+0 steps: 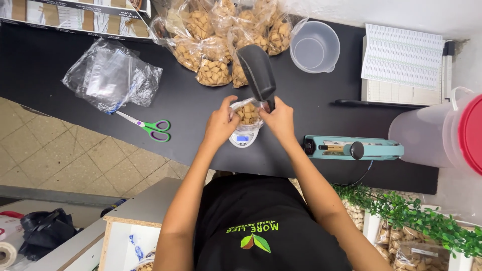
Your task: Bagging and weighing snacks from a bulk container into individual plastic bags.
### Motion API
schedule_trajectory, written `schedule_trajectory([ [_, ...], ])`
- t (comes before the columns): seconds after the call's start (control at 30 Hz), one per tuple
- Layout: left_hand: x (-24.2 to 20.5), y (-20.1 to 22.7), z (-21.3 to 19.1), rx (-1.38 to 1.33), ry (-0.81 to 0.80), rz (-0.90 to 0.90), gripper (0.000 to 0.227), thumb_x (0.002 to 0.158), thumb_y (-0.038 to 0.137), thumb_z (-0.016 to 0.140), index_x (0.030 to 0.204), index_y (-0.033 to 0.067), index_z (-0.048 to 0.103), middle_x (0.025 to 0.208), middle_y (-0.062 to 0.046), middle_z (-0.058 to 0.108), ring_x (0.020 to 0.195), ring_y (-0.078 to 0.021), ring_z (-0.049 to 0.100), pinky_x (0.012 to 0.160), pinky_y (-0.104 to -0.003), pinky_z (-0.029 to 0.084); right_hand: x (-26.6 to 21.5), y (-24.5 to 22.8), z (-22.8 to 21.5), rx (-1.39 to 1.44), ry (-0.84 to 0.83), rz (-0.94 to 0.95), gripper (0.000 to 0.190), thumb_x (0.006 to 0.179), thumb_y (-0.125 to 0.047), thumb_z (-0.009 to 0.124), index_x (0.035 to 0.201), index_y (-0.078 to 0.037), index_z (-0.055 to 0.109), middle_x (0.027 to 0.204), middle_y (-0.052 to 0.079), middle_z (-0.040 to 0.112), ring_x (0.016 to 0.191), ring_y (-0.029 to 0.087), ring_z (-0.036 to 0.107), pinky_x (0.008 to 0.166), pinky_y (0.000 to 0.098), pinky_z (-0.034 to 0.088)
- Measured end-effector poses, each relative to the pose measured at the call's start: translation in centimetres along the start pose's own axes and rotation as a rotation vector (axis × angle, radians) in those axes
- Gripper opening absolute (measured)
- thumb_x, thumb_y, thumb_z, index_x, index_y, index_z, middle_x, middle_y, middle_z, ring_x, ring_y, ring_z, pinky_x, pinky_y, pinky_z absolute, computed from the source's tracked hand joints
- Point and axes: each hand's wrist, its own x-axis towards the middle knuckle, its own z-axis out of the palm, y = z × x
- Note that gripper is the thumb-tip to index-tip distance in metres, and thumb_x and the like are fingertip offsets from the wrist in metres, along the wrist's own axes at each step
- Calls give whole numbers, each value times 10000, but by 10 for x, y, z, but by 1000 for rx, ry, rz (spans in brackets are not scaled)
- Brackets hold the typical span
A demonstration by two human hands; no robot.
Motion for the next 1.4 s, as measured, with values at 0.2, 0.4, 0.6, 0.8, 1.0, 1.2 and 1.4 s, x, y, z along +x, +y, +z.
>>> schedule_trajectory([
  [0.2, -8, -1, 3, 76, 7, -51, 506, 913, 235, 578, 1408, 223, 478, 1055, -193, 728, 1040, -437, 695, 919, -553, 526, -11, -3, -10, -50, -39, -42, 224, 785, -245, 821, 815, -87, 665, 690, 113, 712, 744, 319, 740, 632, 397, 565],
  [0.4, -17, 5, -1, -2, 83, -25, 546, 920, 340, 620, 1421, 174, 478, 822, -137, 722, 862, -385, 730, 819, -532, 551, -24, -18, -30, 52, 42, -129, 387, 715, -340, 941, 823, -80, 675, 703, 143, 716, 752, 335, 740, 651, 390, 559],
  [0.6, -66, -30, -38, 22, 251, -41, 460, 1018, 267, 513, 1462, 154, 478, 926, -191, 737, 882, -461, 699, 789, -587, 530, -37, 32, -71, 51, 113, -127, 229, 882, -277, 880, 854, -141, 699, 719, 43, 738, 746, 208, 738, 682, 327, 545],
  [0.8, -151, -117, -30, -94, 491, -190, 373, 1069, 183, 437, 1421, 76, 498, 745, -128, 696, 740, -340, 683, 754, -472, 529, -81, 49, -105, 128, 139, -21, 120, 964, -139, 715, 846, -163, 724, 623, 18, 695, 576, 142, 606, 657, 273, 464],
  [1.0, -200, -147, 0, -82, 590, -356, 372, 1069, 211, 463, 1420, 94, 505, 755, -96, 706, 749, -313, 681, 739, -467, 528, -90, 30, -111, 199, 100, -9, 164, 983, -142, 661, 840, -157, 740, 581, 18, 665, 536, 103, 520, 617, 234, 400],
  [1.2, -227, -141, 1, 27, 816, -309, 496, 939, -43, 596, 1427, 2, 515, 1307, -274, 594, 877, -399, 688, 682, -440, 578, -85, 8, -105, 217, 38, -145, 224, 1016, -137, 649, 804, -96, 710, 547, 72, 618, 399, 140, 424, 468, 263, 357],
  [1.4, -317, -145, 11, 185, 1085, -652, 933, 896, -118, 617, 1678, 153, 188, 1674, -225, 55, 907, -374, 707, 712, -473, 616, -93, -1, -73, 346, -105, -295, 265, 1028, -215, 627, 800, -94, 688, 516, 78, 584, 372, 142, 394, 415, 254, 336],
])
